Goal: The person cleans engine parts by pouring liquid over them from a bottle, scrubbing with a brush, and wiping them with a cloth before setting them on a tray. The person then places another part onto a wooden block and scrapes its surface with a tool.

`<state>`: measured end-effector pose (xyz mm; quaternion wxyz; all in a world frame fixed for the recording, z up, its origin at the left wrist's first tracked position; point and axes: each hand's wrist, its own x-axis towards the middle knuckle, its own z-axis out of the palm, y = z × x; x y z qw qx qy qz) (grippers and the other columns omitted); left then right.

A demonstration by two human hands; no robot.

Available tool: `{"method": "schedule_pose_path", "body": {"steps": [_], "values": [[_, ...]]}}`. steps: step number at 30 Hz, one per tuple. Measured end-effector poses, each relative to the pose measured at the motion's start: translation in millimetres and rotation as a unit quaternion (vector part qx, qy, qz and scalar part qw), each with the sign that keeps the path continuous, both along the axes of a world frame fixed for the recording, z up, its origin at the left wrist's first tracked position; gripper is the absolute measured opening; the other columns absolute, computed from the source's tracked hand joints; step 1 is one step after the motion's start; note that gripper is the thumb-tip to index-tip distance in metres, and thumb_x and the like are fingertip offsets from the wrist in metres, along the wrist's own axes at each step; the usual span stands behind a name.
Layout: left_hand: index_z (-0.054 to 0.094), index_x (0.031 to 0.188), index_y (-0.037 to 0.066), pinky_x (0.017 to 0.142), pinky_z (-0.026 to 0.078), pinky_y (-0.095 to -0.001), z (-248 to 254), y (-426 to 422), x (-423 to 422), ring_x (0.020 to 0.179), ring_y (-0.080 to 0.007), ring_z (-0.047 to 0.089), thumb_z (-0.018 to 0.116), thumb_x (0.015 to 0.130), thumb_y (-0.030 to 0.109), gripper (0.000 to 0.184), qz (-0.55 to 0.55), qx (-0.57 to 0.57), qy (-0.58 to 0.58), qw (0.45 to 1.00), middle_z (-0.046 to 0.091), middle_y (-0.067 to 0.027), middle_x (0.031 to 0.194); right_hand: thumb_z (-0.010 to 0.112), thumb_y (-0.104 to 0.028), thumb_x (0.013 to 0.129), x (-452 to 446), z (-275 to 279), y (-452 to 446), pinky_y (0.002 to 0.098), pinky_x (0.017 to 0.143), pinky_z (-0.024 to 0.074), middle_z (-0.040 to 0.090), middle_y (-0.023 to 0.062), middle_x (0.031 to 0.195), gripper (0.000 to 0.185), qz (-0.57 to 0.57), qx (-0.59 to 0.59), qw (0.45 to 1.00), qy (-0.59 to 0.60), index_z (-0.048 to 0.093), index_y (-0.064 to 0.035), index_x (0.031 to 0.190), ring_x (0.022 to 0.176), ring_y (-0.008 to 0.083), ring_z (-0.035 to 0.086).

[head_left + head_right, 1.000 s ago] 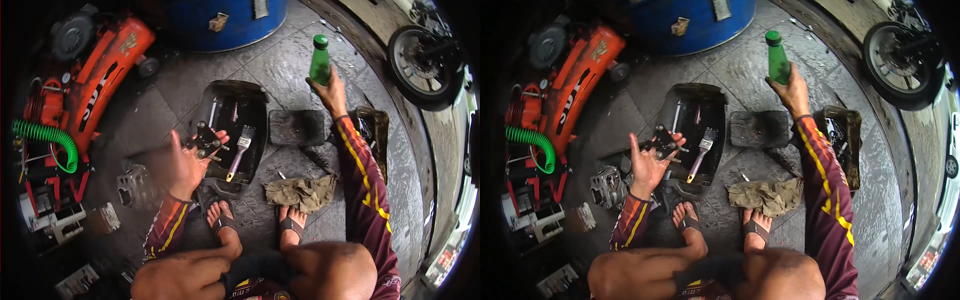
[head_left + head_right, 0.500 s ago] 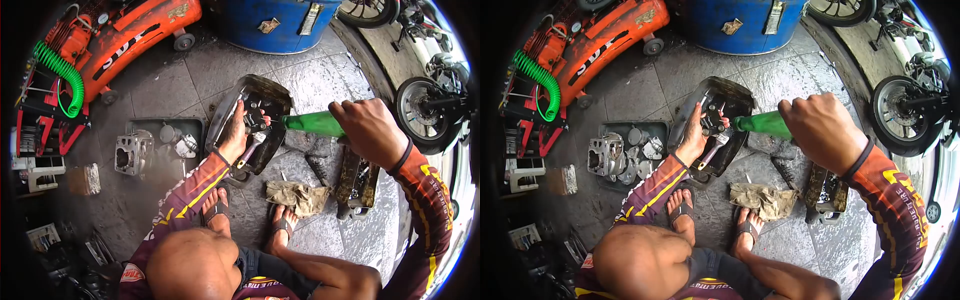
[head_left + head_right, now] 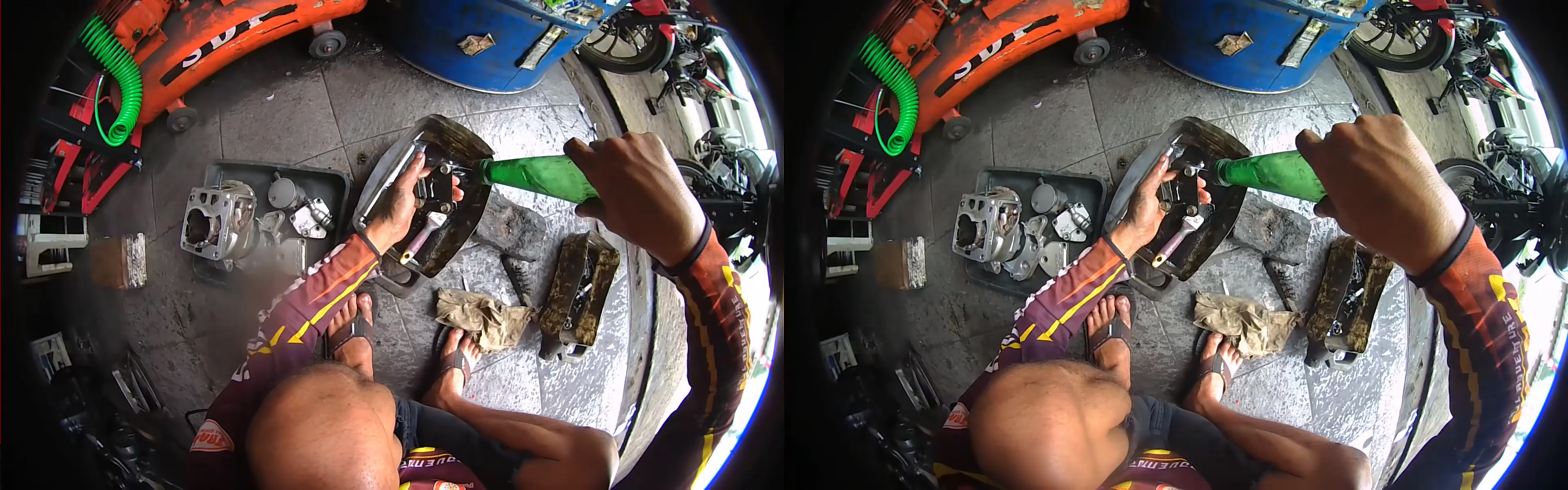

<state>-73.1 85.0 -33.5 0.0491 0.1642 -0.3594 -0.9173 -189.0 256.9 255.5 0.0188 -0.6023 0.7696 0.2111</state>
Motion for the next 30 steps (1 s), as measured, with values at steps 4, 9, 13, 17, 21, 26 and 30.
{"method": "schedule_pose_path", "body": {"steps": [4,9,13,17,21,26,30], "values": [[0.060,0.113,-0.010,0.084,0.057,-0.0381,2.3,-6.3,2.2,0.086,-0.0302,0.071,0.028,0.100,0.060,0.078,-0.030,0.018,0.051,0.998,0.070,-0.0188,0.098,0.085,-0.023,0.065,10.0,7.6,-9.2,0.0445,0.065,0.0474,0.064,0.0149,0.073,0.049,-0.003,0.014,1.000,0.002,0.061,-0.0037,0.102,0.071,0.0353,0.064],[0.055,0.121,-0.007,0.083,0.058,-0.0384,-27.3,-2.2,-8.6,0.085,-0.0274,0.071,0.035,0.099,0.059,0.073,0.032,-0.006,0.027,0.999,0.069,-0.0172,0.104,0.084,-0.021,0.065,20.7,4.9,-21.3,0.0434,0.064,0.0479,0.065,0.0147,0.074,0.048,0.038,-0.001,0.999,-0.023,0.061,-0.0032,0.103,0.071,0.0347,0.065],[0.050,0.131,0.001,0.088,0.054,-0.0358,-27.4,-0.7,-8.0,0.102,-0.0200,0.065,0.044,0.099,0.054,0.062,0.106,-0.054,-0.063,0.991,0.060,-0.0148,0.122,0.084,-0.021,0.065,25.2,1.7,-30.5,0.0427,0.064,0.0476,0.065,0.0141,0.075,0.049,0.041,0.016,0.999,-0.015,0.061,-0.0032,0.104,0.072,0.0342,0.064],[0.052,0.132,0.005,0.100,0.042,-0.0332,-15.2,1.5,-5.9,0.109,-0.0162,0.060,0.049,0.099,0.045,0.052,0.077,-0.075,-0.076,0.991,0.061,-0.0077,0.120,0.084,-0.021,0.066,29.9,1.9,-32.9,0.0435,0.072,0.0448,0.064,0.0120,0.080,0.051,0.017,0.042,0.999,-0.030,0.061,-0.0048,0.108,0.078,0.0327,0.062],[0.062,0.097,0.009,0.067,0.046,-0.0208,5.9,-3.1,3.3,0.073,-0.0055,0.061,0.067,0.091,0.023,0.016,-0.007,-0.055,0.023,0.998,0.067,0.0024,0.085,0.083,-0.020,0.067,27.3,-2.0,-21.6,0.0433,0.075,0.0428,0.062,0.0117,0.084,0.053,0.036,0.009,0.999,-0.014,0.058,-0.0059,0.113,0.082,0.0325,0.059],[0.059,0.125,0.000,0.101,0.042,-0.0282,-21.2,-4.5,4.0,0.110,-0.0134,0.059,0.067,0.085,0.007,0.041,-0.026,-0.074,0.093,0.993,0.066,-0.0073,0.119,0.083,-0.020,0.067,22.9,-0.9,-23.2,0.0439,0.074,0.0446,0.062,0.0138,0.086,0.053,-0.008,0.036,0.999,-0.021,0.056,-0.0028,0.109,0.083,0.0331,0.062],[0.067,0.114,0.006,0.085,0.048,-0.0252,-8.6,-8.9,5.2,0.090,-0.0088,0.063,0.066,0.087,0.010,0.027,-0.015,-0.068,0.034,0.997,0.068,0.0000,0.100,0.085,-0.023,0.064,14.5,-3.2,-21.1,0.0441,0.080,0.0441,0.062,0.0131,0.091,0.066,-0.020,0.050,0.997,-0.052,0.052,-0.0035,0.118,0.091,0.0348,0.060]]}}
